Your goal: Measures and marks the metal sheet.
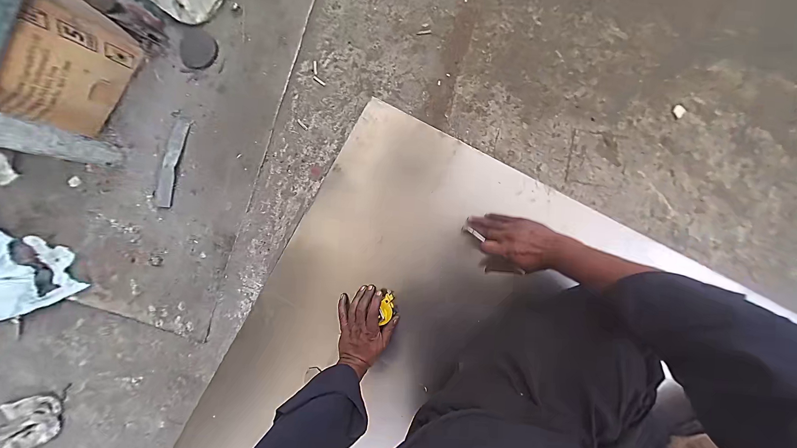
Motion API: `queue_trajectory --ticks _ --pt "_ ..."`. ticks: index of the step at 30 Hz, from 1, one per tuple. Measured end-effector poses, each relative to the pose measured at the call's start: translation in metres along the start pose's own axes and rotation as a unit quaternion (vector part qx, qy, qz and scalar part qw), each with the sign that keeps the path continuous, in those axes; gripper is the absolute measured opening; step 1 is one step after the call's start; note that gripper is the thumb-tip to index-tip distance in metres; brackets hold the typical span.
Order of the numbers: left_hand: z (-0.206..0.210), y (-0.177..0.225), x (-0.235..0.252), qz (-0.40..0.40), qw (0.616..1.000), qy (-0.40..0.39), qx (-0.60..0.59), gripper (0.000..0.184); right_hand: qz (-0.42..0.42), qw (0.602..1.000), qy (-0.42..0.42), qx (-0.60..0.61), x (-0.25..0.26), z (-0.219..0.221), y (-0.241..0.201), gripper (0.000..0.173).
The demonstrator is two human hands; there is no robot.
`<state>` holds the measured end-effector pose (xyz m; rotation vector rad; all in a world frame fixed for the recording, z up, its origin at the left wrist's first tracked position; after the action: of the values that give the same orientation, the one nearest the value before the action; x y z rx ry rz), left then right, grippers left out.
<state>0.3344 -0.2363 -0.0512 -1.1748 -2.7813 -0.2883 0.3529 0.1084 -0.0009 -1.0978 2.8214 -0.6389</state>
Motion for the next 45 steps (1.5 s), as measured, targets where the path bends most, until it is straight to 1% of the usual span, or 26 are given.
queue_trajectory --ticks 3,5,6,7,9,10,11,12,14,15,16,17,18,20,24,27,29,32,34,36,37,39,41,42,43,45 --pt "0.001 -0.003 -0.004 -0.008 1.0 -0.005 0.0 0.067 -0.146 0.981 -0.036 0.122 0.026 0.041 -0.034 0.048" --pt "-0.001 -0.001 -0.008 -0.012 1.0 -0.007 -0.003 0.068 -0.119 0.984 -0.003 0.134 0.022 0.05 -0.009 0.053" --pt "0.0 -0.002 -0.008 -0.015 1.0 -0.01 -0.003 0.068 -0.032 0.993 0.014 0.116 0.016 0.043 0.031 0.055" --pt "0.004 -0.007 -0.003 -0.017 1.0 -0.009 0.0 0.068 0.105 0.989 0.052 0.091 0.012 0.025 0.086 0.057" --pt "0.011 -0.009 -0.001 -0.028 1.0 -0.007 -0.008 0.067 0.384 0.912 0.135 0.051 -0.005 -0.024 0.187 0.064" --pt "0.0 -0.003 -0.015 -0.032 0.999 -0.023 -0.02 0.066 0.45 0.882 0.132 0.053 -0.007 -0.035 0.199 0.068" --pt "-0.002 -0.003 -0.017 -0.03 0.999 -0.027 -0.025 0.065 0.445 0.886 0.123 0.048 0.009 -0.043 0.2 0.061" --pt "0.004 -0.006 -0.009 -0.031 0.999 -0.02 -0.029 0.065 0.371 0.921 0.108 0.039 0.042 -0.048 0.192 0.055" --pt "0.009 -0.011 -0.005 -0.038 0.999 -0.018 -0.033 0.065 0.118 0.99 0.029 0.065 0.1 -0.008 0.123 0.054" --pt "0.005 -0.007 -0.01 -0.041 0.998 -0.021 -0.045 0.065 -0.001 0.997 -0.002 0.075 0.105 0.021 0.083 0.053" --pt "0.001 -0.004 -0.012 -0.041 0.997 -0.026 -0.053 0.064 -0.077 0.994 -0.008 0.079 0.103 0.04 0.059 0.051" --pt "0.003 -0.008 -0.008 -0.039 0.997 -0.035 -0.054 0.063 -0.107 0.992 0.008 0.07 0.103 0.048 0.053 0.046" --pt "0.012 -0.018 0.006 -0.036 0.998 -0.035 -0.045 0.062 -0.115 0.992 0.029 0.047 0.111 0.049 0.065 0.042" --pt "0.003 0.002 0.0 -0.051 0.995 -0.054 -0.073 0.056 -0.097 0.994 0.009 0.049 0.097 0.046 0.057 0.037" --pt "-0.002 -0.018 -0.005 -0.051 0.988 -0.066 -0.131 0.051 -0.102 0.994 -0.006 0.025 0.122 0.055 0.05 0.043" --pt "-0.005 0.0 -0.001 -0.05 0.975 -0.086 -0.2 0.057 -0.095 0.994 -0.05 0.021 0.111 0.043 0.046 0.048" --pt "-0.009 -0.014 0.001 -0.055 0.98 -0.074 -0.176 0.055 -0.093 0.995 -0.041 0.01 0.121 0.049 0.043 0.048" --pt "-0.009 0.019 0.013 -0.184 0.975 -0.077 -0.099 0.048 -0.088 0.994 -0.065 0.014 0.112 0.052 0.05 0.052" --pt "-0.017 0.055 0.013 -0.347 0.931 -0.082 -0.074 0.04 -0.081 0.993 -0.079 0.015 0.106 0.054 0.051 0.052" --pt "-0.032 0.091 -0.017 -0.526 0.85 -0.006 -0.024 0.038 -0.087 0.994 -0.069 0.007 0.114 0.056 0.049 0.051" --pt "-0.037 0.119 -0.043 -0.62 0.784 0.027 0.002 0.041 -0.091 0.993 -0.07 0.0 0.114 0.054 0.049 0.051" --pt "-0.031 0.18 -0.112 -0.785 0.616 0.055 0.039 0.049 -0.1 0.993 -0.062 -0.012 0.115 0.052 0.047 0.053" --pt "-0.008 0.238 -0.168 -0.887 0.448 0.076 0.085 0.055 -0.106 0.993 -0.058 -0.011 0.116 0.058 0.044 0.057" --pt "-0.003 0.274 -0.173 -0.908 0.397 0.085 0.106 0.056 -0.103 0.992 -0.074 -0.014 0.105 0.051 0.045 0.059" --pt "0.002 0.284 -0.174 -0.91 0.381 0.104 0.129 0.055 -0.097 0.992 -0.077 -0.024 0.104 0.049 0.047 0.062" --pt "0.009 0.258 -0.184 -0.897 0.387 0.141 0.159 0.054 -0.076 0.994 -0.073 -0.042 0.122 0.062 0.045 0.069"
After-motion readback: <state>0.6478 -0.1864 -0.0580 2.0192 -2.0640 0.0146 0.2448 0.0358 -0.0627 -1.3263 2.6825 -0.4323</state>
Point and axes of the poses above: each hand's wrist, its own x-axis towards the middle knuckle, its own z-axis out of the palm, y = z × x, the point moved 8 cm from there along x, towards the middle knuckle
